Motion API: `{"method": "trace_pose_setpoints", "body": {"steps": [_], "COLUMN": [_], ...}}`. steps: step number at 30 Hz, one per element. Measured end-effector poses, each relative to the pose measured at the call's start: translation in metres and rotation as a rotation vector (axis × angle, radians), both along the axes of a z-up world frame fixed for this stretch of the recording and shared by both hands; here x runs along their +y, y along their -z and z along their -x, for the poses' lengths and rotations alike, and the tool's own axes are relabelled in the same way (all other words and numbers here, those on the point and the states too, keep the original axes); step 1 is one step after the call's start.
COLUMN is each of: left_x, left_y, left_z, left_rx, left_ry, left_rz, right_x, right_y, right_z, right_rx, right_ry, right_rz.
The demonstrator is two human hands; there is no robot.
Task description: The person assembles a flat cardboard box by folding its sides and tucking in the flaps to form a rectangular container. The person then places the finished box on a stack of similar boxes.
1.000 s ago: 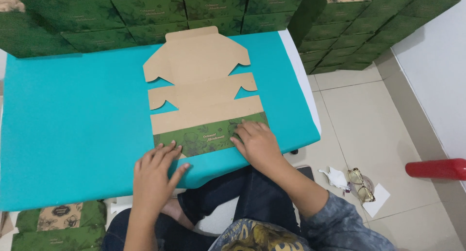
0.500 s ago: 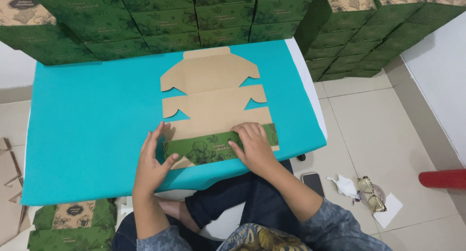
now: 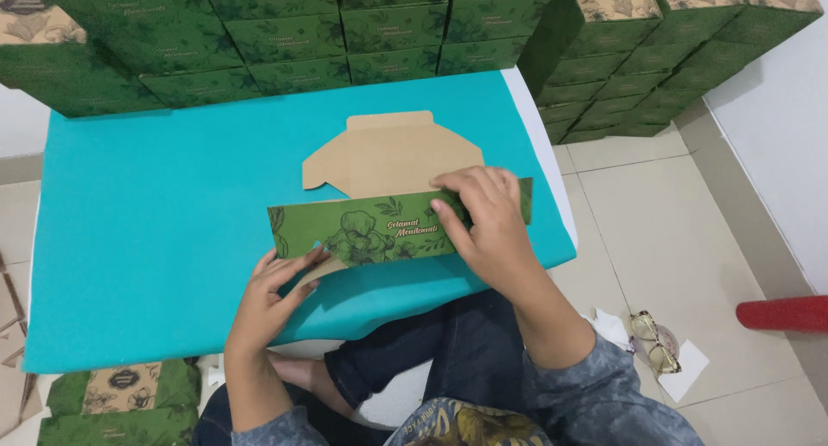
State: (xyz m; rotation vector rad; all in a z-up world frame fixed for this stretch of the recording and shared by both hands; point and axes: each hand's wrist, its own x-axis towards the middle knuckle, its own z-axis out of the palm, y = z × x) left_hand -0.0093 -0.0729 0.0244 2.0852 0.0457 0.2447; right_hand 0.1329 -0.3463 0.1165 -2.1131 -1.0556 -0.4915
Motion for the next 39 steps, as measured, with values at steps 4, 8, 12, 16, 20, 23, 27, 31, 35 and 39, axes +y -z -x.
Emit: {"method": "trace_pose_setpoints", "body": {"steps": [4,8,12,16,20,23,27,31,35,39], "left_x": [0.006,0.013,0.019,-0.01,-0.019,-0.043,-0.077,-0.097,-0.102,-0.098], "left_y": [0.018,0.037,0.054,-0.007,-0.011,-0.01,0.0,0.028,0.024,0.023], "left_z": [0.004,0.005,0.005,0.001,0.0,-0.001,-0.016,-0.021,-0.019,-0.018], "left_rx": [-0.054,-0.051,0.033,-0.012,-0.246,-0.325,-0.142,-0.089,-0.111,-0.135], "left_ry": [-0.055,-0.131,-0.226,-0.323,-0.359,-0.29,0.055,0.026,-0.06,-0.041], "left_rz": [0.018,0.05,0.073,0.155,-0.257,-0.52,-0.514,-0.785,-0.863,-0.9], "right_x": [0.014,0.025,0.037,0.044,0.047,0.047,0.046,0.037,0.018,0.0], "right_y": [0.005,0.032,0.067,0.086,0.093,0.102,0.113,0.127,0.119,0.107], "right_z": [0.021,0.064,0.049,0.035,0.031,0.027,0.024,0.026,0.029,0.031], "right_rx": [-0.376,-0.445,-0.305,-0.195,0.012,0.032,0.055,0.032,0.015,0.012], "right_ry": [0.111,-0.277,-0.208,-0.155,-0.165,-0.166,-0.169,-0.165,-0.213,-0.179], "right_rz": [-0.07,-0.122,0.169,0.287,0.401,0.472,0.518,0.517,0.574,0.602]}}
